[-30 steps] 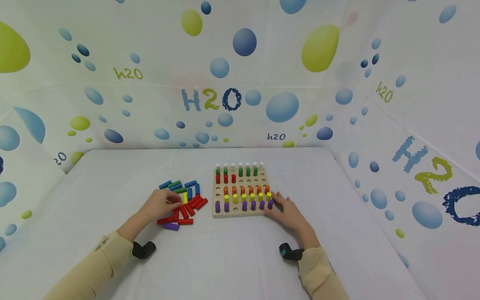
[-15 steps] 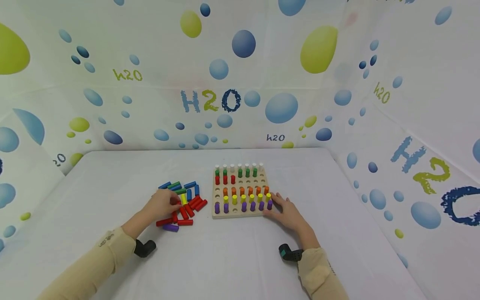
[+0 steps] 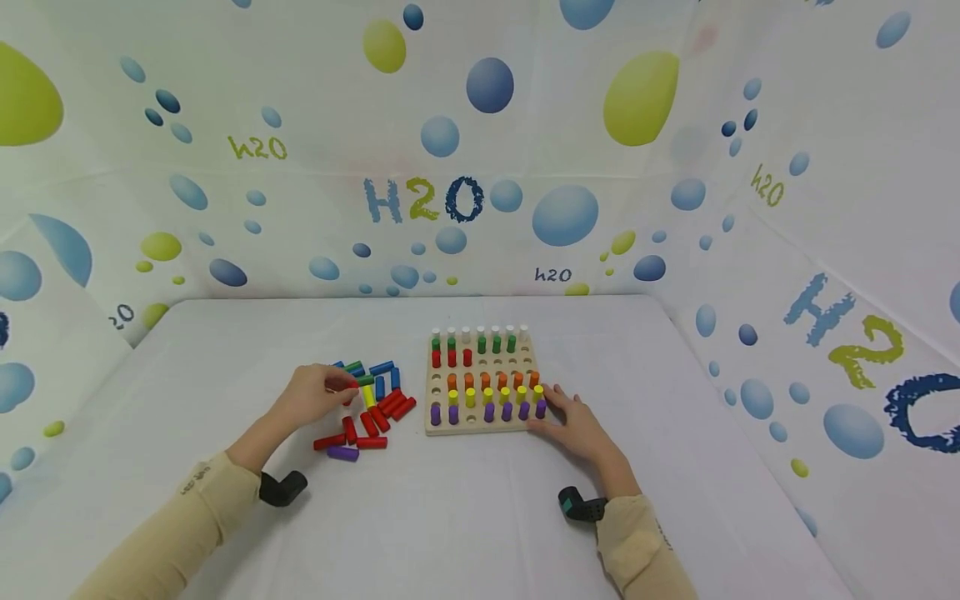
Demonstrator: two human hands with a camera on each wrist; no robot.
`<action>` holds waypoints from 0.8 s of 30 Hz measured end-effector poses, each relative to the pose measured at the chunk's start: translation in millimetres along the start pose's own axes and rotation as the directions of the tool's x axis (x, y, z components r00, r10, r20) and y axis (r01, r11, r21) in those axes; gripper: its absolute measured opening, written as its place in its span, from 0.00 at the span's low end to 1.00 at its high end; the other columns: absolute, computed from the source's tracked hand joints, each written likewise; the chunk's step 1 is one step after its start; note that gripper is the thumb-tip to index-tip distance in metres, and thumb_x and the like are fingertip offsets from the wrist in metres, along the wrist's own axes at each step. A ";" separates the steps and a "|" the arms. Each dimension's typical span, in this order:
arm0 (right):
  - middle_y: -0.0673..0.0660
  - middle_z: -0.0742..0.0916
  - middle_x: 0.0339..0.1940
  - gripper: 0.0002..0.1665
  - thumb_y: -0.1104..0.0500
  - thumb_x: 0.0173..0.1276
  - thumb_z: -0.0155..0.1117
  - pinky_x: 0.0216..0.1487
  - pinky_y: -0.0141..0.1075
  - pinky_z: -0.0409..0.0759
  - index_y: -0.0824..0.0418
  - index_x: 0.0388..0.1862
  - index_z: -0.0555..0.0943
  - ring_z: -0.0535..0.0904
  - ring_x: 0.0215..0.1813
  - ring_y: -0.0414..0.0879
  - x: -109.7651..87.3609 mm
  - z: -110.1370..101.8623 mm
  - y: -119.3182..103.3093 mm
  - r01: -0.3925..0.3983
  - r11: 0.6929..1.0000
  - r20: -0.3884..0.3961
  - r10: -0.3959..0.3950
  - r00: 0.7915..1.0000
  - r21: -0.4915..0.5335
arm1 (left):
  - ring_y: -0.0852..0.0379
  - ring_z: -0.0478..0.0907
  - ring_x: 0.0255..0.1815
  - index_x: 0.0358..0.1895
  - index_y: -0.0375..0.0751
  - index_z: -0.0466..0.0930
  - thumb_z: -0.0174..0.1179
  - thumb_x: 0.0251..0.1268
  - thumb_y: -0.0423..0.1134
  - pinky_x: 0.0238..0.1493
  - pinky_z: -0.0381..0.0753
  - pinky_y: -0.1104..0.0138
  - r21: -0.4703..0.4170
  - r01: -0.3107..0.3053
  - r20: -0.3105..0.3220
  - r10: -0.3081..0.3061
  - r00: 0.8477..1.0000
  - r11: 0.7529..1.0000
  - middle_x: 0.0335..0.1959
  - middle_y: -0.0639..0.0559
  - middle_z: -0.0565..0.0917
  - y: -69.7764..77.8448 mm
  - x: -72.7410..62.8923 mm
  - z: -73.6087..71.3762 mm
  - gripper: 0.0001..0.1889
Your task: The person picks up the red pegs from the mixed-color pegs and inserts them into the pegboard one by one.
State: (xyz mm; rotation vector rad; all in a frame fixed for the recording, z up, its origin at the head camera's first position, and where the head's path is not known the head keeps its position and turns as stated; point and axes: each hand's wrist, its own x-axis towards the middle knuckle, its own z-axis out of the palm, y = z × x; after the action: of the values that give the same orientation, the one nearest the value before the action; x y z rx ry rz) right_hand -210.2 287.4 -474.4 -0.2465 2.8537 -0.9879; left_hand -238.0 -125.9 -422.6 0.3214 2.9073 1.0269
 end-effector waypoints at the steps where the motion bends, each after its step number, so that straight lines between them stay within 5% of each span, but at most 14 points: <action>1: 0.65 0.59 0.70 0.49 0.36 0.56 0.61 0.62 0.62 0.49 0.62 0.68 0.61 0.47 0.66 0.74 0.0 -0.1 -0.2 0.000 1.000 0.000 0.000 1.000 0.000 | 0.51 0.77 0.35 0.43 0.34 0.81 0.60 0.60 0.36 0.36 0.80 0.63 -0.005 -0.005 -0.015 0.005 1.000 1.000 0.34 0.46 0.82 0.3 0.3 -1.5 0.11; 8: 0.65 0.60 0.69 0.49 0.36 0.56 0.61 0.62 0.63 0.49 0.63 0.68 0.61 0.47 0.66 0.74 -0.5 -0.2 -0.9 0.005 1.000 -0.003 -0.005 1.000 -0.002 | 0.47 0.78 0.41 0.47 0.35 0.80 0.59 0.61 0.40 0.39 0.80 0.60 -0.075 -0.047 -0.107 0.039 0.993 0.996 0.37 0.44 0.83 3.2 4.9 -9.8 0.14; 24: 0.65 0.59 0.70 0.49 0.35 0.56 0.61 0.62 0.63 0.48 0.62 0.68 0.61 0.46 0.66 0.74 0.1 -0.5 0.5 -0.010 1.000 0.006 0.010 1.000 0.002 | 0.47 0.79 0.45 0.49 0.38 0.79 0.59 0.61 0.44 0.44 0.79 0.58 -0.227 -0.104 -0.177 0.064 0.982 0.968 0.40 0.44 0.83 23.2 12.8 -18.0 0.17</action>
State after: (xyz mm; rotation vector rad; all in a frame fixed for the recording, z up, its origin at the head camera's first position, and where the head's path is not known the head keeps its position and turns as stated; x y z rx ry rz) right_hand -210.4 288.0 -474.3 -0.2345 2.8458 -0.9866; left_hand -248.2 -116.7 -393.7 0.3652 2.8925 1.4643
